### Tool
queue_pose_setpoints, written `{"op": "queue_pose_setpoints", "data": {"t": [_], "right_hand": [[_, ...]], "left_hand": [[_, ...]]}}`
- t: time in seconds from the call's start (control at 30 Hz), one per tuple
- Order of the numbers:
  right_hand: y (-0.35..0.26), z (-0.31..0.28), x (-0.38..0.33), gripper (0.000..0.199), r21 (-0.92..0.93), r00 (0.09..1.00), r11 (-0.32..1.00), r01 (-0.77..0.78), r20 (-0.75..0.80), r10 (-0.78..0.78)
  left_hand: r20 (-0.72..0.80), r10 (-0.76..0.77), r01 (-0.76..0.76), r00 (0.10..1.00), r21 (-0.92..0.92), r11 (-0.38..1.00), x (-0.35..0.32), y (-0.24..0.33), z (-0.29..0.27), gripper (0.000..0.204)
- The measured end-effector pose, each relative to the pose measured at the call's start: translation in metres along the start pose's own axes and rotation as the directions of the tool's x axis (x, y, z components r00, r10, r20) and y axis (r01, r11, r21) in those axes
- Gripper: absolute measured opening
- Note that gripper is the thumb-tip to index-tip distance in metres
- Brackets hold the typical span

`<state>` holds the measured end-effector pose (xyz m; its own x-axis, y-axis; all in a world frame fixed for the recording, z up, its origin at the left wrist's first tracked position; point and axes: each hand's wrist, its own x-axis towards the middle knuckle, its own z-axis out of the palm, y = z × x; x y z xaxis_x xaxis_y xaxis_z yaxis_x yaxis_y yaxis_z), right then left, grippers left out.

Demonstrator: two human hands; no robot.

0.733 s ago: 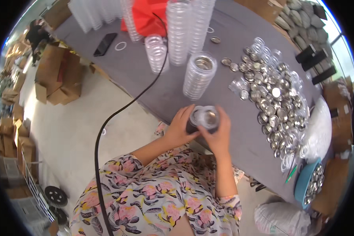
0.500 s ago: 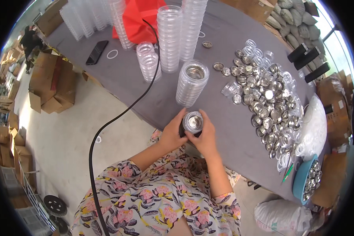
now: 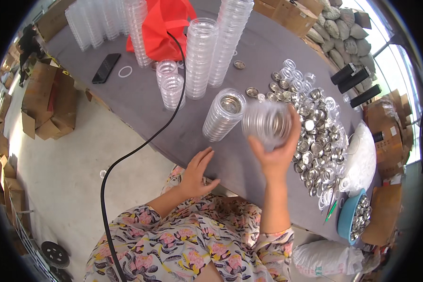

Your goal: The person assembles clear plastic containers by placing metal mesh filters and rubber seals into the bases. They then stack the assembled units and occasionally pick up new components from piles on the table.

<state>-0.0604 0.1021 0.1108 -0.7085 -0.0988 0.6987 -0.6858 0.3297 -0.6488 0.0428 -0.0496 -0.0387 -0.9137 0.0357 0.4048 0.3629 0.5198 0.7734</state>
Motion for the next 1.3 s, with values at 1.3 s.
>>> {"op": "queue_pose_setpoints", "data": {"t": [1.3], "right_hand": [[0.160,0.119,-0.001,0.076,-0.320,0.951,0.916,-0.241,0.112,0.289]], "left_hand": [[-0.074,0.498,-0.384,0.864,0.542,0.747,0.259,0.037,-0.064,0.049]]}}
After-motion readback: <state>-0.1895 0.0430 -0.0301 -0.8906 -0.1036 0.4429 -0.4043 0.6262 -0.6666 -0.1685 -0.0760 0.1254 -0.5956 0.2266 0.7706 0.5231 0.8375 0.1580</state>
